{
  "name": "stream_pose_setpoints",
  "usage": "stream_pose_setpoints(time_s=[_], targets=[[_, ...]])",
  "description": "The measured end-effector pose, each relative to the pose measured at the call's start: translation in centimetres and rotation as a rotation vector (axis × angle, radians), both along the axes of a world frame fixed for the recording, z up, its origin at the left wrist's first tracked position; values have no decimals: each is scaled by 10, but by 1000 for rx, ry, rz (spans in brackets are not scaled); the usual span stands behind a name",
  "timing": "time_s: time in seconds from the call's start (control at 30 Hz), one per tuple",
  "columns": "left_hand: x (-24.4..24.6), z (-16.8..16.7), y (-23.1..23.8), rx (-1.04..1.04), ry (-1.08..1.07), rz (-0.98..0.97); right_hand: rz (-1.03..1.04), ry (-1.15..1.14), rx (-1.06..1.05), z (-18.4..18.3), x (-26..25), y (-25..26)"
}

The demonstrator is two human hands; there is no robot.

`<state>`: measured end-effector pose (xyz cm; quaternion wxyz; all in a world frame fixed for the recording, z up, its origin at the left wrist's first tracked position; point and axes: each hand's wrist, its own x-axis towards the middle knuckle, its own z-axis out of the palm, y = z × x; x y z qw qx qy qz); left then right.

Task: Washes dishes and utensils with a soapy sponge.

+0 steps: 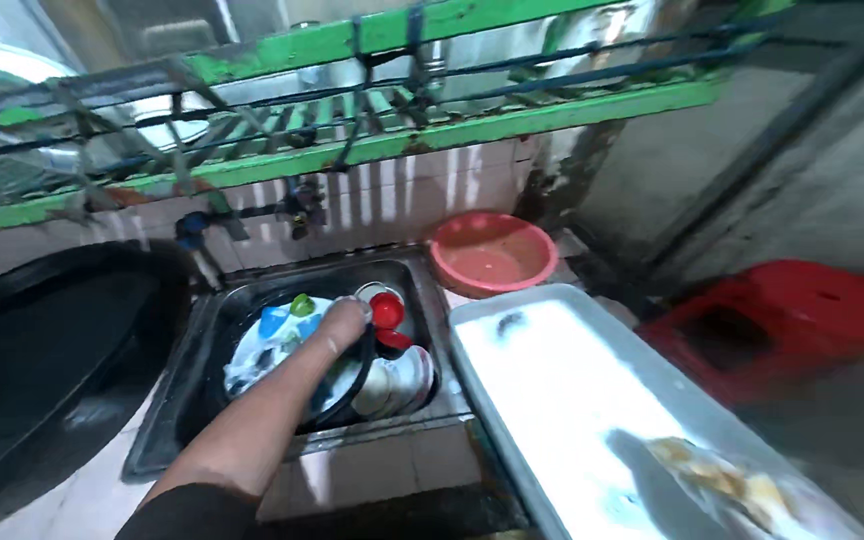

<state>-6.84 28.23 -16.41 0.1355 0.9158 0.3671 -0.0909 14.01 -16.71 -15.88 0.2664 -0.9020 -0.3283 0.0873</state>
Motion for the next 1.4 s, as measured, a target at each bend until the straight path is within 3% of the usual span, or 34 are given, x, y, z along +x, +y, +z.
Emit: stream_pose_setpoints(time_s=[0.07, 0.13, 0.23, 0.3, 0.4, 0.53, 0.63, 0.73, 0.87, 0.97, 1.13, 1.3, 1.4], targets=[[59, 19, -60, 14, -250, -239, -15, 59, 131, 7, -4, 1], [105, 29, -137, -112, -421, -481, -77, 61, 194, 9, -6, 2], [167, 14, -228, -561, -338, -627, -153, 39, 239, 1, -4, 3], [193, -8, -257, -616, -187, -614, -169, 41, 235, 3, -4, 4], [212, -33, -260, -404, -13, -536, -173, 71, 231, 5, -2, 6], [207, -53, -234, -391, 4, -183, -157, 146, 213, 10, -3, 5], [204, -52, -239, -293, 176, -156, -120, 119, 211, 8, -2, 4], [204, -52, -252, -280, 201, -202, -72, 68, 264, 4, -1, 2], [200, -58, -254, -452, -3, -327, -85, 114, 271, 5, 0, 3], [202, -48, -254, -513, -16, -330, -93, 151, 225, 6, 2, 3], [247, -46, -263, -385, -127, 69, -74, 185, 180, 7, 4, 1], [269, -52, -266, -744, -568, 414, -75, 187, 156, 8, 5, 2], [273, -52, -273, -867, -659, 503, -71, 172, 159, 14, 1, 2]])
